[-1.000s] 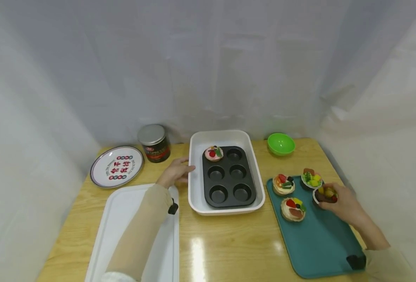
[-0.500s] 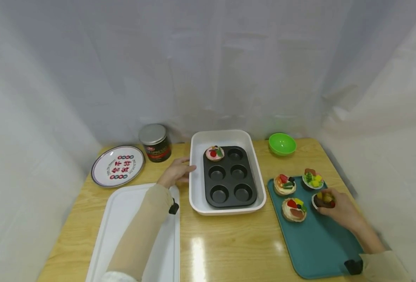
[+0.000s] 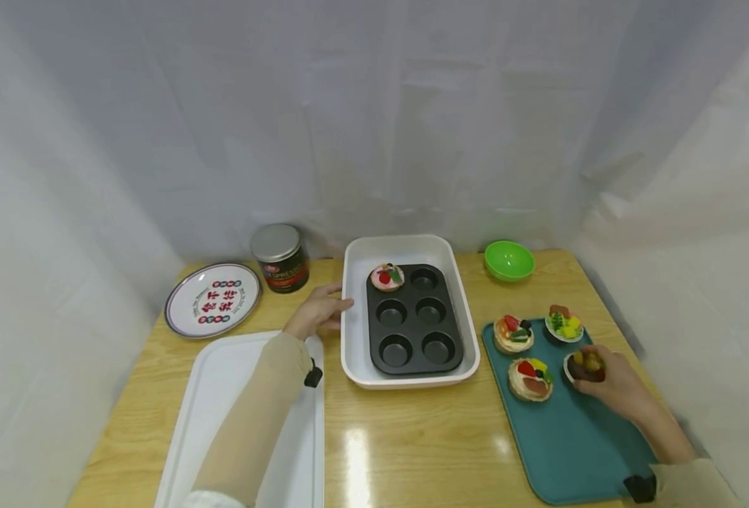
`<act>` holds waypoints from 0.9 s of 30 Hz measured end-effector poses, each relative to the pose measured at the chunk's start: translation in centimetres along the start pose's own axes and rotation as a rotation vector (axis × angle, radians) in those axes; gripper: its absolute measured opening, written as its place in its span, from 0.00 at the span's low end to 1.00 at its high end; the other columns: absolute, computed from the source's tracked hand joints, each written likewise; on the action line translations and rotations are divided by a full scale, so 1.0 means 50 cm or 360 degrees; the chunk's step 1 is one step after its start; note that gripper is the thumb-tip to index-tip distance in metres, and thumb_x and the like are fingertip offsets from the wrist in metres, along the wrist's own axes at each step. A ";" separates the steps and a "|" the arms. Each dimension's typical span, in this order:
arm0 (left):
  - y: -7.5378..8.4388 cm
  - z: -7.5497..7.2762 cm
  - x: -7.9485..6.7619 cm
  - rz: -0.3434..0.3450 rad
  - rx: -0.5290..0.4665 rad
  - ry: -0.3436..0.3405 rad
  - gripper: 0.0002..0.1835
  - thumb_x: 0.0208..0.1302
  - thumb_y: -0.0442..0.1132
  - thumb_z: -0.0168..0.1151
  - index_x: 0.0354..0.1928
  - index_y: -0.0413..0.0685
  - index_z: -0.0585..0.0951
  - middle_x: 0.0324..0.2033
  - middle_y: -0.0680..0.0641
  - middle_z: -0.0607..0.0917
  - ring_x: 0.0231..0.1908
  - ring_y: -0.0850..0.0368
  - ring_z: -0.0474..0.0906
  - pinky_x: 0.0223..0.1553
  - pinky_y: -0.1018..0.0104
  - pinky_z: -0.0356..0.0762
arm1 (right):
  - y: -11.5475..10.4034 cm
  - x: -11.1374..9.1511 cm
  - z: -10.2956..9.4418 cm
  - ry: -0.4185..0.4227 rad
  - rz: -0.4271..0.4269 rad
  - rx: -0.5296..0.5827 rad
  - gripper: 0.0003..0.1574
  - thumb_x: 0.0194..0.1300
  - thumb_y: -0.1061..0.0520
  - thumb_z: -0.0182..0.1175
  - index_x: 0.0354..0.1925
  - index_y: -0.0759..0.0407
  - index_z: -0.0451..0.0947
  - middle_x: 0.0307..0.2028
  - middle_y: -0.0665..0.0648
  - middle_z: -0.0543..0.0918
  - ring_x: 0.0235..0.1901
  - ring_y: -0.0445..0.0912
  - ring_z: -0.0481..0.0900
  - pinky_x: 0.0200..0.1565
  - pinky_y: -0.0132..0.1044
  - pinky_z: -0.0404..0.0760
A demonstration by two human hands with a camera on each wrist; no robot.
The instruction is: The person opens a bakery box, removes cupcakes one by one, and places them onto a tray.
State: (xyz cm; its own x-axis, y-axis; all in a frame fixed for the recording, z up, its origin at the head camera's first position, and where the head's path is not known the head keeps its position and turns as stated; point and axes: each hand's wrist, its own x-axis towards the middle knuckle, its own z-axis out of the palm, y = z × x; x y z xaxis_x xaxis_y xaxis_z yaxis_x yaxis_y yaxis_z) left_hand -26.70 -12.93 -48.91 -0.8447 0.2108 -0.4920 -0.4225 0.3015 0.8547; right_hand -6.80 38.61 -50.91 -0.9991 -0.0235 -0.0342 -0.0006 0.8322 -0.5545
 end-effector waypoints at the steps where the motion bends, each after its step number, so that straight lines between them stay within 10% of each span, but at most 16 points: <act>1: -0.001 0.000 0.000 -0.0002 -0.0005 0.0001 0.36 0.79 0.36 0.59 0.83 0.47 0.59 0.68 0.29 0.78 0.65 0.36 0.81 0.59 0.50 0.89 | 0.000 0.000 -0.001 -0.0012 0.0003 -0.0008 0.45 0.63 0.60 0.75 0.67 0.82 0.65 0.54 0.82 0.79 0.49 0.66 0.80 0.42 0.40 0.81; 9: -0.004 -0.001 -0.005 -0.0002 0.0006 0.0011 0.36 0.79 0.37 0.59 0.83 0.47 0.59 0.68 0.30 0.78 0.64 0.37 0.82 0.60 0.50 0.88 | -0.072 0.020 -0.053 -0.0074 -0.0003 -0.0049 0.56 0.71 0.48 0.70 0.76 0.80 0.54 0.70 0.87 0.63 0.65 0.81 0.64 0.56 0.76 0.75; 27: -0.001 -0.002 -0.009 0.0006 -0.0047 0.0002 0.35 0.79 0.36 0.58 0.83 0.48 0.60 0.68 0.30 0.78 0.65 0.35 0.81 0.61 0.48 0.87 | -0.280 0.201 -0.069 -0.0137 -0.0142 0.0025 0.62 0.76 0.43 0.63 0.83 0.72 0.38 0.77 0.82 0.56 0.74 0.78 0.58 0.73 0.76 0.63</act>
State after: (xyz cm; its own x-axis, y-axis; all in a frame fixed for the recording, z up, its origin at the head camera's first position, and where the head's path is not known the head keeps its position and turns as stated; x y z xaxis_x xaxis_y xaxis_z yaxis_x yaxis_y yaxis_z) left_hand -26.32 -13.12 -48.70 -0.8469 0.2105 -0.4883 -0.4287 0.2731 0.8612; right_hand -16.96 28.62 -40.63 -0.9878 -0.1454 -0.0551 -0.0883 0.8160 -0.5712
